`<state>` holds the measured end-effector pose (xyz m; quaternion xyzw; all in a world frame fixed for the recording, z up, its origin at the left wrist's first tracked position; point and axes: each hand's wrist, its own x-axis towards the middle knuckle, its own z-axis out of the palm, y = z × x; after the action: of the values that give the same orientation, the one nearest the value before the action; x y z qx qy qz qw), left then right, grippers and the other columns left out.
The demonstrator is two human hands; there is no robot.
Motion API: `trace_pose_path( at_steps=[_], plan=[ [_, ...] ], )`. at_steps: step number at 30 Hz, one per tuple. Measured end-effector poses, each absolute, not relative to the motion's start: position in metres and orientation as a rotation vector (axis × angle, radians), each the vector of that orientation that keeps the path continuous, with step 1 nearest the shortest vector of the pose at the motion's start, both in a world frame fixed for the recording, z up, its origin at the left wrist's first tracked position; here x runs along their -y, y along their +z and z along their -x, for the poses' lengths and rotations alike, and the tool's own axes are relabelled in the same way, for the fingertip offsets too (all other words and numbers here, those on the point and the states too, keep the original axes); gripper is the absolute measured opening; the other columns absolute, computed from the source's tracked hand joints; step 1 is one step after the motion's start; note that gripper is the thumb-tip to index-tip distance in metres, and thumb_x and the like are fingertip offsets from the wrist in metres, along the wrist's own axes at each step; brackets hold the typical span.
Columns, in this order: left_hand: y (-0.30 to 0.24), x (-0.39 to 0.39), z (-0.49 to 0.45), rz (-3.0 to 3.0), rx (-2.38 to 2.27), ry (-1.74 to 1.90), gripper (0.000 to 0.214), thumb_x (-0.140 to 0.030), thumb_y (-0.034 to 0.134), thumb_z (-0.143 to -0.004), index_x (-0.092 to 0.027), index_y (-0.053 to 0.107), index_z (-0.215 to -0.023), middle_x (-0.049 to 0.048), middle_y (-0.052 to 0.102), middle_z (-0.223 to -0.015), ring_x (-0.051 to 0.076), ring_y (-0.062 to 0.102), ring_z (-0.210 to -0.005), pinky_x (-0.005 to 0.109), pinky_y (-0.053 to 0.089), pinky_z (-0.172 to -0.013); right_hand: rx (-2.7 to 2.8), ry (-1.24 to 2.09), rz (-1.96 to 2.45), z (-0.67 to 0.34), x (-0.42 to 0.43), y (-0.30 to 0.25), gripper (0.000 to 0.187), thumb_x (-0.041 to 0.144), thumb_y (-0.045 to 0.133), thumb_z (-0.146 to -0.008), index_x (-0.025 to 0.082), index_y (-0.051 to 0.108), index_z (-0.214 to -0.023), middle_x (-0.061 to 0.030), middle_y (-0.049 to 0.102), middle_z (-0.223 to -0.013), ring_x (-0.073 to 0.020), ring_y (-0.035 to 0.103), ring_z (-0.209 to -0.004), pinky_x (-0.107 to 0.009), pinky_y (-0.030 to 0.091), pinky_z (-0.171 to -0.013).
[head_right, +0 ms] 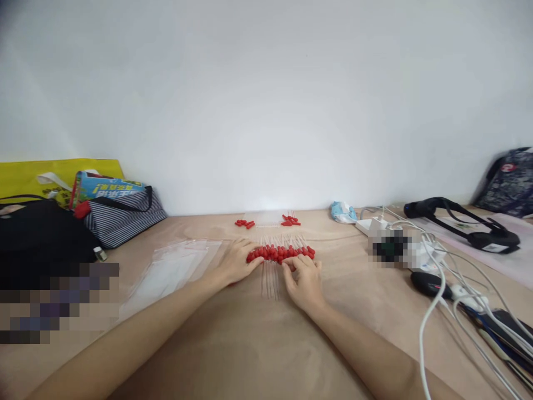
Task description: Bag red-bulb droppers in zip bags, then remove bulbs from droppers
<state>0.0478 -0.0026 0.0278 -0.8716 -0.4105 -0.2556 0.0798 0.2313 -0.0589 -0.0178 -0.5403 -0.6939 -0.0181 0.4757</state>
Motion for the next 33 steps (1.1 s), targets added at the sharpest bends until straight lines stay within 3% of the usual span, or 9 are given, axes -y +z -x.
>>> trace_pose_path(
  at_steps=[7, 12, 16, 22, 27, 33],
  plan=[
    [0.022, -0.012, -0.06, 2.622, 1.188, -0.816, 0.009, -0.017, 0.058, -0.073, -0.017, 0.066, -0.07, 0.0054, 0.065, -0.069, 0.021, 0.057, -0.074, 0.036, 0.042, -0.074, 1.698, -0.049, 1.307, -0.229, 0.057, -0.018, 0.014, 0.023, 0.048, -0.078, 0.02, 0.061, -0.074, 0.001, 0.061, -0.068, -0.0132, 0.053, -0.067, -0.029, 0.024, -0.067],
    [0.027, 0.003, -0.042, 2.542, 1.246, -1.09, 0.017, -0.017, 0.049, -0.081, -0.015, 0.065, -0.085, 0.0071, 0.067, -0.083, 0.017, 0.061, -0.077, 0.031, 0.047, -0.074, 1.699, -0.06, 1.28, -0.23, 0.057, -0.02, 0.014, 0.023, 0.048, -0.079, 0.02, 0.061, -0.073, 0.0007, 0.06, -0.067, -0.0137, 0.053, -0.067, -0.03, 0.026, -0.066],
    [0.025, 0.032, -0.02, 2.595, 1.313, -1.42, 0.019, -0.021, 0.047, -0.082, -0.016, 0.064, -0.09, 0.0054, 0.067, -0.089, 0.015, 0.062, -0.082, 0.027, 0.051, -0.074, 1.753, -0.07, 1.169, -0.23, 0.055, -0.022, 0.015, 0.024, 0.046, -0.079, 0.019, 0.059, -0.086, -0.0017, 0.058, -0.07, -0.0152, 0.052, -0.068, -0.03, 0.032, -0.066],
    [-0.001, 0.06, -0.009, 2.818, 1.511, -1.855, 0.015, -0.023, 0.053, -0.074, -0.015, 0.064, -0.082, 0.0053, 0.067, -0.085, 0.016, 0.064, -0.079, 0.028, 0.054, -0.073, 1.873, -0.265, 1.049, -0.229, 0.061, -0.021, 0.047, 0.034, 0.053, -0.076, 0.017, 0.045, -0.119, -0.0104, 0.053, -0.103, -0.0218, 0.048, -0.096, -0.036, 0.036, -0.08],
    [-0.009, 0.057, -0.009, 2.871, 1.455, -1.888, 0.014, -0.019, 0.054, -0.072, -0.015, 0.064, -0.081, 0.0061, 0.067, -0.085, 0.016, 0.064, -0.079, 0.029, 0.054, -0.073, 1.882, -0.451, 1.07, -0.228, 0.068, -0.018, 0.041, 0.04, 0.055, -0.076, 0.023, 0.053, -0.113, -0.0101, 0.05, -0.104, -0.0235, 0.046, -0.098, -0.04, 0.034, -0.082],
    [-0.004, 0.059, -0.009, 2.917, 1.263, -1.752, 0.015, -0.014, 0.052, -0.074, -0.016, 0.065, -0.08, 0.0064, 0.066, -0.086, 0.015, 0.063, -0.08, 0.026, 0.054, -0.072, 1.988, -0.489, 0.981, -0.224, 0.07, -0.015, 0.026, 0.039, 0.055, -0.078, 0.027, 0.061, -0.1, -0.0043, 0.058, -0.092, -0.0189, 0.049, -0.09, -0.042, 0.026, -0.089]
  ],
)
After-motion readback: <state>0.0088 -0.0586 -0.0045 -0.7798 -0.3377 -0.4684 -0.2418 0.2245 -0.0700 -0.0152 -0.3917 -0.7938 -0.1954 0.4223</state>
